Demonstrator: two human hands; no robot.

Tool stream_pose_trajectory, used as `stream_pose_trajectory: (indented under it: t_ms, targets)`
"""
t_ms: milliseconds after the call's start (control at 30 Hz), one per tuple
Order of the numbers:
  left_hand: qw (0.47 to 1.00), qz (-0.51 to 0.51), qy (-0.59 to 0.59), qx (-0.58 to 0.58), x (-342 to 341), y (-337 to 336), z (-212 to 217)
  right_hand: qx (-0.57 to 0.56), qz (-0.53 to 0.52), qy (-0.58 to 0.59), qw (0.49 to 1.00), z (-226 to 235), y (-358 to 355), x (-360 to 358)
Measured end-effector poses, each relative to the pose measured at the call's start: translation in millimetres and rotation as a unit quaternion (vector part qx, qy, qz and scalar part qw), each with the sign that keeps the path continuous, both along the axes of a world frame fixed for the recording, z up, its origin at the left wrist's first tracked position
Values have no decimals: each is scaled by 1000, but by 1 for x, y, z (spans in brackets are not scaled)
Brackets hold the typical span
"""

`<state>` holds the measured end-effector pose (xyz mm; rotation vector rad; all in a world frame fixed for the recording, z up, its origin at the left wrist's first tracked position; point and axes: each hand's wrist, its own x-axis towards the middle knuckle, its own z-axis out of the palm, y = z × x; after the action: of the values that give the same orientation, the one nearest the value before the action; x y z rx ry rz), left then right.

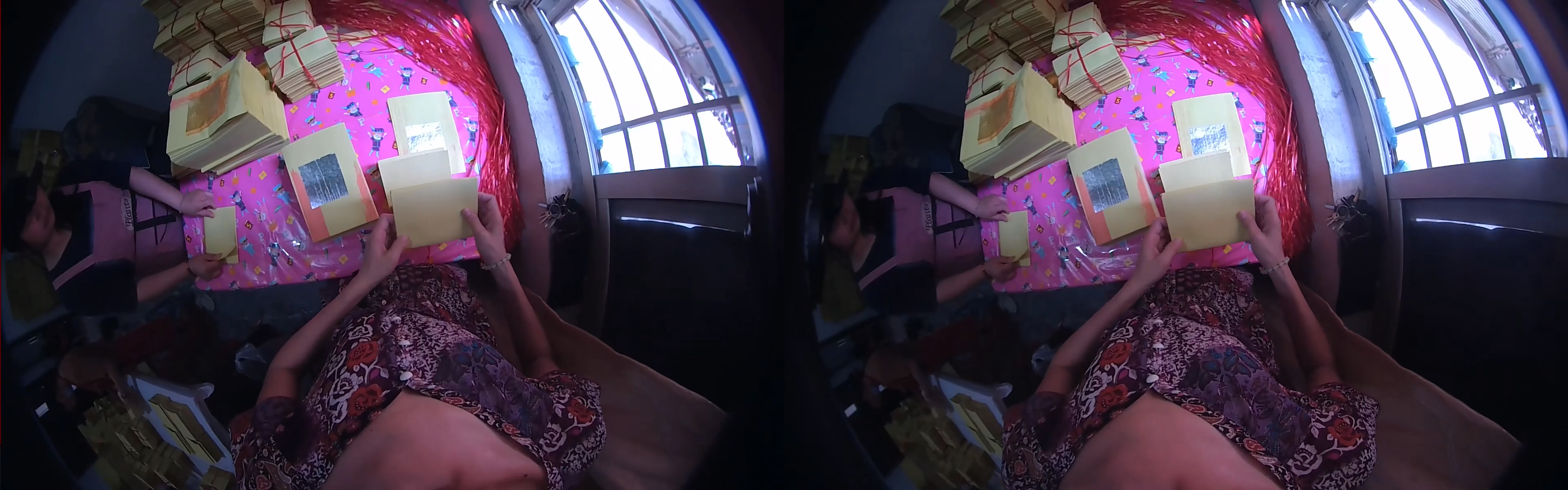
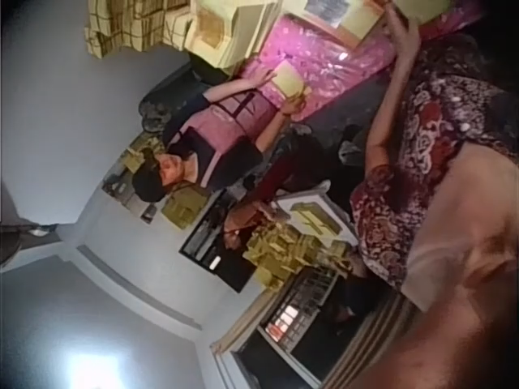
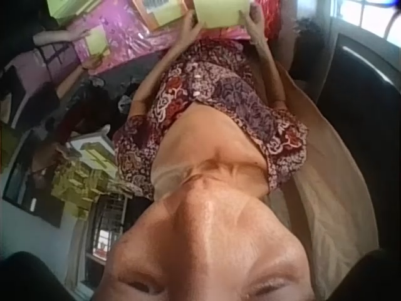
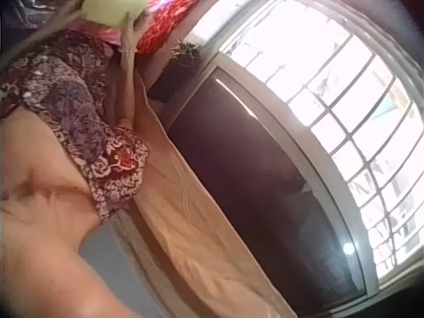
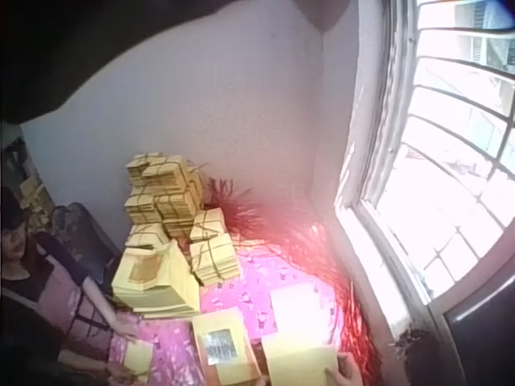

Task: Bundling stacks of yellow joss paper and tying them with red ribbons.

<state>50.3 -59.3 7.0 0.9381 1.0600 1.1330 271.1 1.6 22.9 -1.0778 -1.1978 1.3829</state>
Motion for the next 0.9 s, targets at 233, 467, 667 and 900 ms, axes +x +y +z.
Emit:
stream_pose_trajectory:
  t_ms: [233, 467, 667, 900]
  targets:
    - [932, 172, 318, 41, 23, 43, -58, 17, -11, -54, 998, -80, 50, -7]
    - [915, 184, 356, -49, 29, 81, -66, -45, -12, -223, 974, -110, 97, -24]
    - [898, 175, 403, -22, 28, 85, -78, -58, -7, -300, 952, -106, 101, -31]
    - [795, 171, 581, 42, 40, 83, -72, 52, -36, -401, 914, -104, 97, -31]
